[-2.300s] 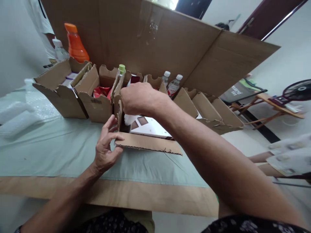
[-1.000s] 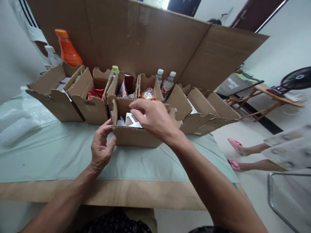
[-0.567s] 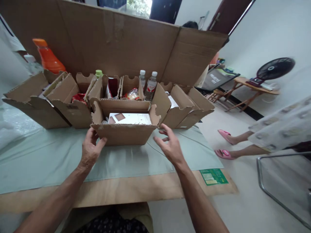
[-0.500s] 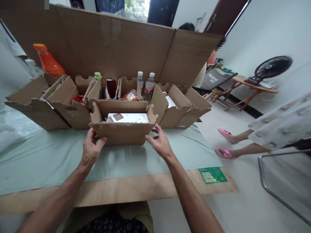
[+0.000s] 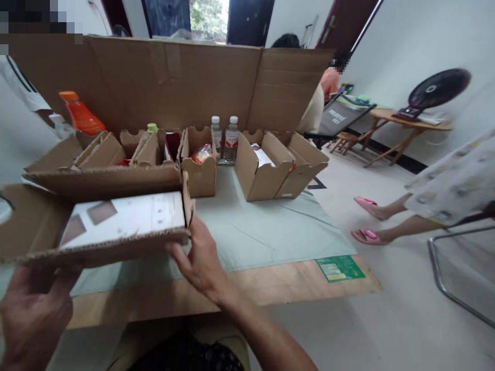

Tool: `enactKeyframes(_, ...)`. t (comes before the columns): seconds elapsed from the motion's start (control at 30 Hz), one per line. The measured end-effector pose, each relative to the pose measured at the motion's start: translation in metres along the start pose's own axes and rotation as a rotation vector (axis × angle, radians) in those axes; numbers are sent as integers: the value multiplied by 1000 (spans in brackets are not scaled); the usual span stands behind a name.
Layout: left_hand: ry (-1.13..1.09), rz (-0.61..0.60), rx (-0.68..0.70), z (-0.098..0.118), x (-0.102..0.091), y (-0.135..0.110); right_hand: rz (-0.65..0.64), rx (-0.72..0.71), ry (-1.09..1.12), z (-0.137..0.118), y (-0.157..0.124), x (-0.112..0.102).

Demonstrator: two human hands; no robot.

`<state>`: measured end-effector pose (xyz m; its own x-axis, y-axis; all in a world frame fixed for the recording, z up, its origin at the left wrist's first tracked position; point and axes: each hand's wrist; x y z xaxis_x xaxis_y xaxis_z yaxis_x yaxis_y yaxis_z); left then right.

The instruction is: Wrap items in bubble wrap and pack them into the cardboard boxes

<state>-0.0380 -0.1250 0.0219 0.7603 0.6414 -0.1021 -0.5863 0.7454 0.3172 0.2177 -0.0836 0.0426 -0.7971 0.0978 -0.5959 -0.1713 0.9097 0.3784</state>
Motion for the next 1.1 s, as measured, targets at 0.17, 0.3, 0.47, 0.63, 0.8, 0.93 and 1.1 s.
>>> enactKeyframes(0.17,-220,-250,157,5,66,-2,277,90,66,13,-1,-47)
enactKeyframes(0.3,-147,-521,168,-24,83,-59,378,244,-31,46,-74,-72)
enactKeyframes(0.47,-37,-643,162,-33,70,-92,413,322,10,83,-111,-59)
enactKeyframes(0.63,-3,-671,115,-32,74,-95,463,353,-4,104,-117,-56)
enactKeyframes(0.8,15,-686,82,-36,78,-107,495,351,12,112,-127,-58)
enactKeyframes(0.93,55,-658,14,-37,75,-123,504,306,53,113,-115,-59)
enactKeyframes(1.1,51,-648,-53,-28,72,-143,502,254,99,114,-93,-64)
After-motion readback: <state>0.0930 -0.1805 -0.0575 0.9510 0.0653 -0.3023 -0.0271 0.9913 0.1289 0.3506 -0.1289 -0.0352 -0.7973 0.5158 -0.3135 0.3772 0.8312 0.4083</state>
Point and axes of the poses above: each hand's wrist, its own y-axis towards the middle knuckle, its own x-axis out of the palm, z = x × y, and after that the axes turned 1 degree about -x, right-handed
